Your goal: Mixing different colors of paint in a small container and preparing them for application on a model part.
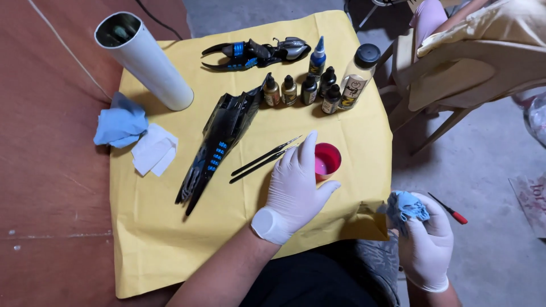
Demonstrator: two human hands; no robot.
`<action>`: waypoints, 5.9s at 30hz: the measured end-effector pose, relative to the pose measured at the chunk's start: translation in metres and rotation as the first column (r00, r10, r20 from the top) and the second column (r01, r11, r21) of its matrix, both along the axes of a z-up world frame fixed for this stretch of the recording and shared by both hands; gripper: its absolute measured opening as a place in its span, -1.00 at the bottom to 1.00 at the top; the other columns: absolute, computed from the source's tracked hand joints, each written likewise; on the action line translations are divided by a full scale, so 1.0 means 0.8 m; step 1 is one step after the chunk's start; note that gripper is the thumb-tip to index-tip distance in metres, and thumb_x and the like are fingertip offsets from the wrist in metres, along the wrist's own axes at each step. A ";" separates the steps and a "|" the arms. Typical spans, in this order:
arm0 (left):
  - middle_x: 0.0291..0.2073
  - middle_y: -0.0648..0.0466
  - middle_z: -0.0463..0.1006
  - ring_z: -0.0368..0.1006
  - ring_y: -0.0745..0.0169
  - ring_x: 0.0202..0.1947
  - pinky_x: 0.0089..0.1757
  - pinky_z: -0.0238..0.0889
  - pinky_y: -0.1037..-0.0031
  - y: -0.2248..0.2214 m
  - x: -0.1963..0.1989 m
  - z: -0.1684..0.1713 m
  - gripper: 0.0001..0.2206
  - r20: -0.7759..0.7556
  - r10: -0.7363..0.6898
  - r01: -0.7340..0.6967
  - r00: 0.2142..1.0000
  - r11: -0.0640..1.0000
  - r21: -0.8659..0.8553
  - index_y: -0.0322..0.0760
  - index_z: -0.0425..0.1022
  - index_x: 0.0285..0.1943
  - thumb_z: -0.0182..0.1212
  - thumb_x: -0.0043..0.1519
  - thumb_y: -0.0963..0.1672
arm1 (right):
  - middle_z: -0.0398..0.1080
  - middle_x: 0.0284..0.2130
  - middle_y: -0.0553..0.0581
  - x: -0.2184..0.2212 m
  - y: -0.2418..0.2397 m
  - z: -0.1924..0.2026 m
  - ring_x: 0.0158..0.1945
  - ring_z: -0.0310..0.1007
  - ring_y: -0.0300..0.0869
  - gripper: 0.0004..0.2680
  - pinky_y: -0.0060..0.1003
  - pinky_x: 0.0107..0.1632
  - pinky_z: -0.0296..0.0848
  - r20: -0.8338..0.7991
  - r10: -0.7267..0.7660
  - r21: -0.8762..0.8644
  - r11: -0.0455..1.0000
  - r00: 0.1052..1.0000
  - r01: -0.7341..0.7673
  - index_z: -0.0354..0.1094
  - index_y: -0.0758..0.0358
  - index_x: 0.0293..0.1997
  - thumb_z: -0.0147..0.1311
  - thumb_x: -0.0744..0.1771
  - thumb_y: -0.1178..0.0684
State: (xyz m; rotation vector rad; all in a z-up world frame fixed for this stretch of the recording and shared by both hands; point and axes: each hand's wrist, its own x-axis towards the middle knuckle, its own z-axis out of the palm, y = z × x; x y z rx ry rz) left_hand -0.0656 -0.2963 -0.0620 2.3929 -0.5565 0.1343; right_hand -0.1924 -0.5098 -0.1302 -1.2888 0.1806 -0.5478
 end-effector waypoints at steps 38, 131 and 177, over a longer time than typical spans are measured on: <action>-0.02 -0.11 0.48 0.53 -0.19 0.00 0.04 0.42 0.16 0.044 0.009 -0.047 -0.41 0.152 -0.257 0.297 0.955 0.866 -0.402 -0.34 0.40 0.21 0.55 0.00 -0.13 | 0.37 -0.25 0.05 0.143 0.055 0.118 -0.23 0.43 -0.02 -0.98 -0.16 -0.19 0.47 -0.112 0.560 -0.959 -0.277 0.821 0.058 0.40 0.15 -0.27 0.08 0.30 0.12; 0.07 -0.16 0.36 0.40 -0.23 0.14 0.19 0.21 0.10 0.029 0.001 -0.019 -0.37 0.237 -0.185 0.270 0.954 0.875 -0.403 -0.39 0.27 0.15 0.53 -0.11 -0.29 | 0.44 -0.28 0.37 0.096 0.069 0.161 -0.05 0.49 0.39 -0.47 0.18 0.00 0.47 -0.619 0.548 -0.440 0.351 0.562 -0.827 0.08 -0.01 0.37 -0.12 0.19 0.18; 0.04 -0.12 0.31 0.37 -0.22 0.15 0.19 0.24 0.09 0.037 -0.009 0.004 -0.38 0.184 -0.291 0.337 0.939 0.889 -0.310 -0.37 0.25 0.15 0.43 -0.13 -0.30 | 0.39 -0.11 -0.01 0.090 0.067 0.091 -0.58 0.44 -0.05 -0.42 -0.08 -0.49 0.49 -0.101 0.219 -0.931 -0.365 0.970 -0.015 0.08 0.09 0.37 0.05 0.16 0.16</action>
